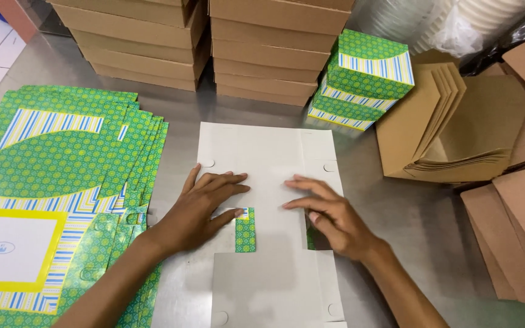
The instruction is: The person assembles a small cardboard box by folding a flat die-cut piece and applying patterned tape to secure the seams. They fold the side flaps inward, then place a green patterned sheet over the top and press it down to adhere.
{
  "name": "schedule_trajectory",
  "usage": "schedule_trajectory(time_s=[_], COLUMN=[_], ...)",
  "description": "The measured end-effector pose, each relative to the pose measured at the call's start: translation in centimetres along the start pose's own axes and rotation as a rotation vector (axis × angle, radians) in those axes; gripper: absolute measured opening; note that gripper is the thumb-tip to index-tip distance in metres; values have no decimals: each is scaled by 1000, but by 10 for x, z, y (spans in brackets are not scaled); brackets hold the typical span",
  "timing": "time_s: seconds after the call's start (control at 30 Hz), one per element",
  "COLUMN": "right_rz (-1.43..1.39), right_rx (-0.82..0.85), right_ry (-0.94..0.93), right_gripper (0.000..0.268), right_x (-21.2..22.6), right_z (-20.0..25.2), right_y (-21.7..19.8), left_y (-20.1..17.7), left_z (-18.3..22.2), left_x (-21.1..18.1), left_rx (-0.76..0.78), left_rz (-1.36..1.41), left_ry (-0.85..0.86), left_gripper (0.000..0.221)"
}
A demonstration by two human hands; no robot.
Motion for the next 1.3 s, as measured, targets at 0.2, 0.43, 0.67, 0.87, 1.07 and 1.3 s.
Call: schedule_trajectory(time_s=[0.2, 0.43, 0.67, 0.87, 1.07, 1.3], right_rz=[175, 376, 179, -145, -318, -431], right_rx=[61, 58, -60, -160, -282, -322], right_ry=[94, 204, 69, 75, 139, 83], right_gripper=[57, 19, 17, 22, 23, 22], right_x=[1, 3, -6, -16, -50, -44], right_z=[5, 4, 8, 16, 23, 30], right_y=[-21, -31, -43, -48, -49, -44], left_y=[1, -7, -13, -2, -9, -16], left_z=[1, 7, 10, 10, 12, 20], left_x=[-2, -7, -4, 28, 17, 10], left_rx=[7, 91, 57, -85, -208, -168], left_rz=[-34, 101, 196, 470, 667, 867], left_ry=[-15, 46, 101, 138, 60, 91], left_gripper=[42, 45, 24, 24, 36, 50])
Point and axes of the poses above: each hand's wrist, its own z-axis away from the middle knuckle, its own y-axis out of the palm, x = y × z, the point moved 3 cm from there along -z, towards the middle knuckle, and after that the axes turned 6 degrees about x, right-handed, at the moved point
